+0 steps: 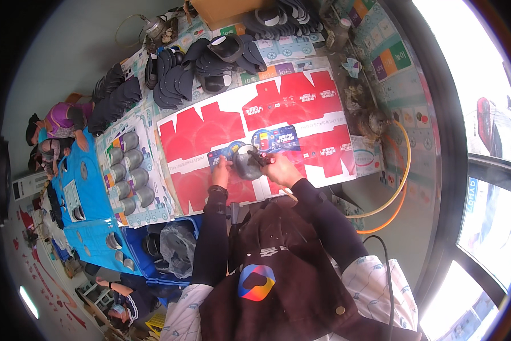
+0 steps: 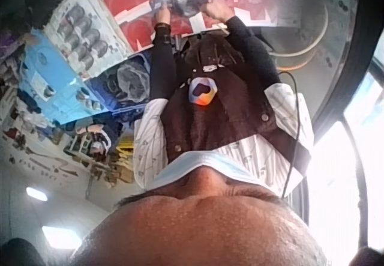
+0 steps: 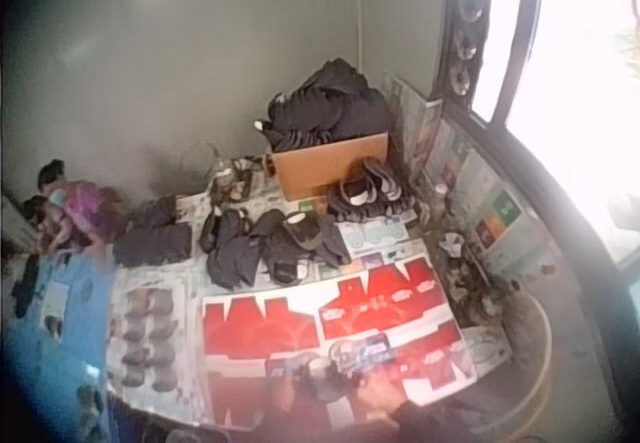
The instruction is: The worker uses a handheld thermal tool to apply heat to shoe uppers and assemble them on a production table.
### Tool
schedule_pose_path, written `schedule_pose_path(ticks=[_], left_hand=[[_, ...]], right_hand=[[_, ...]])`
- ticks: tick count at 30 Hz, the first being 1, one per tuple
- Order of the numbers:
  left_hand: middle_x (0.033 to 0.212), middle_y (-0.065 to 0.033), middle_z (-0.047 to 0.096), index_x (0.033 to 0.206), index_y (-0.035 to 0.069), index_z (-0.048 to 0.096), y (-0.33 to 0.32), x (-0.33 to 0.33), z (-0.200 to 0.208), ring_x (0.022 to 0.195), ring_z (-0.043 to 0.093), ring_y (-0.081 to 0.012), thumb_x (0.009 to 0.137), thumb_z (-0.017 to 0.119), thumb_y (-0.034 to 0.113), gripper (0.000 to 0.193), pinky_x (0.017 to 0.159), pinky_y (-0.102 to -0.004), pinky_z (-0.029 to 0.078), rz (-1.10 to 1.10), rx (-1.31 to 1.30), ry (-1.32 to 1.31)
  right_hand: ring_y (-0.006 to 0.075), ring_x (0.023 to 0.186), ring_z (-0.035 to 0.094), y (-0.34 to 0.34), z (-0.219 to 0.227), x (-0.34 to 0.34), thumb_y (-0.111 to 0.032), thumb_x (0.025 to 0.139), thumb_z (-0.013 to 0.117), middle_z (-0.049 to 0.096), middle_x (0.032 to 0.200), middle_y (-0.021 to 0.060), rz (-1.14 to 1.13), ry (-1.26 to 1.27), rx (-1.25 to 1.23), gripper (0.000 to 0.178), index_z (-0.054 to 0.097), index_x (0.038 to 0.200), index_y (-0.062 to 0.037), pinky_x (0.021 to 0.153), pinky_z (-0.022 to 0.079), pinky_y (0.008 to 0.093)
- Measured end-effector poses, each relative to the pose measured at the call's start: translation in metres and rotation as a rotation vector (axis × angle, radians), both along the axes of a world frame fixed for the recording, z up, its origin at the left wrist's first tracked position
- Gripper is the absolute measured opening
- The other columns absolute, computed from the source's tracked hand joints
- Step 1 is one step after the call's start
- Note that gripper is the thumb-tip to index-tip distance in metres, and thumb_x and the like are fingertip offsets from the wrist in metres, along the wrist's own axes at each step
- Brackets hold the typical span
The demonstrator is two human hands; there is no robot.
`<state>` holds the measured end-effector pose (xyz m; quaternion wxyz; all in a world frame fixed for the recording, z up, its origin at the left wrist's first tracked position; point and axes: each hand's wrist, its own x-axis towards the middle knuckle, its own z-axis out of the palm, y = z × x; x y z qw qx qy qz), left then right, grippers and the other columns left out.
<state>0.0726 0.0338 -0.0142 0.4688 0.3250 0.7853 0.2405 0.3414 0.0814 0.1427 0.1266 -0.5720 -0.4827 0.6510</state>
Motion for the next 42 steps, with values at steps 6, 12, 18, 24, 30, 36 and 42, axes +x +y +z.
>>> schedule_pose_path(ticks=[6,12,18,24,30,36,42], left_hand=[[0.088,-0.0091,0.069,0.1,0.003,0.076,0.007,0.011,0.025,0.081,0.062,-0.0226,0.103,0.033,0.066,0.077,0.076,-0.0367,0.048,0.007,-0.051,-0.027],[0.092,-0.0164,0.074,0.101,0.001,0.075,-0.006,-0.015,0.016,0.087,0.07,-0.0322,0.106,0.033,0.06,0.073,0.081,-0.0428,0.051,0.159,0.032,-0.02],[0.107,-0.0219,0.073,0.105,0.004,0.075,-0.022,-0.04,-0.001,0.104,0.065,-0.0422,0.104,0.031,0.063,0.074,0.09,-0.0481,0.049,0.141,-0.062,0.188],[0.101,-0.0103,0.072,0.107,0.002,0.076,-0.012,-0.03,-0.007,0.094,0.062,-0.0209,0.104,0.045,0.053,0.059,0.085,-0.0356,0.047,0.046,-0.101,0.234],[0.096,-0.0074,0.072,0.108,0.002,0.075,-0.008,-0.005,0.016,0.086,0.062,-0.0176,0.101,0.056,0.044,0.046,0.079,-0.0323,0.047,0.157,-0.031,0.025],[0.086,-0.0081,0.075,0.103,-0.001,0.074,-0.013,-0.011,0.008,0.078,0.068,-0.0202,0.094,0.067,0.035,0.038,0.074,-0.0344,0.052,0.076,0.036,-0.056],[0.085,-0.0092,0.075,0.099,-0.001,0.075,-0.011,0.005,0.014,0.079,0.069,-0.0194,0.091,0.07,0.035,0.037,0.075,-0.0339,0.052,-0.003,-0.012,-0.01]], right_hand=[[0.0232,0.075,0.066,0.001,-0.021,0.012,-0.011,0.08,0.065,0.069,0.08,0.017,-0.01,-0.007,-0.035,0.032,0.07,0.108,0.0034,0.071,0.05,0.0387],[0.014,0.058,0.054,0.011,-0.014,0.004,0.0,0.078,0.061,0.059,0.071,0.0044,0.166,0.151,-0.026,0.014,0.066,0.091,0.0007,0.055,0.042,0.0322],[0.0282,0.084,0.068,0.018,0.006,-0.009,-0.015,0.079,0.066,0.07,0.087,0.0186,0.178,-0.119,0.018,0.038,0.068,0.113,0.0022,0.079,0.051,0.0371],[0.0347,0.093,0.07,0.014,-0.01,0.002,-0.015,0.079,0.064,0.071,0.097,0.0249,0.288,-0.025,-0.014,0.043,0.067,0.119,0.0023,0.086,0.052,0.0389],[0.0409,0.099,0.068,0.016,-0.003,0.014,-0.022,0.082,0.063,0.071,0.102,0.0263,0.441,-0.002,0.059,0.044,0.068,0.121,-0.0015,0.086,0.053,0.0423],[0.0416,0.099,0.068,0.021,-0.012,0.012,-0.023,0.084,0.061,0.07,0.103,0.0264,0.421,-0.099,0.184,0.04,0.069,0.118,-0.0043,0.086,0.053,0.0454],[0.0447,0.09,0.066,0.026,-0.005,0.027,-0.023,0.084,0.061,0.069,0.092,0.0268,0.435,-0.083,0.035,0.033,0.069,0.108,-0.0018,0.078,0.052,0.0481]])
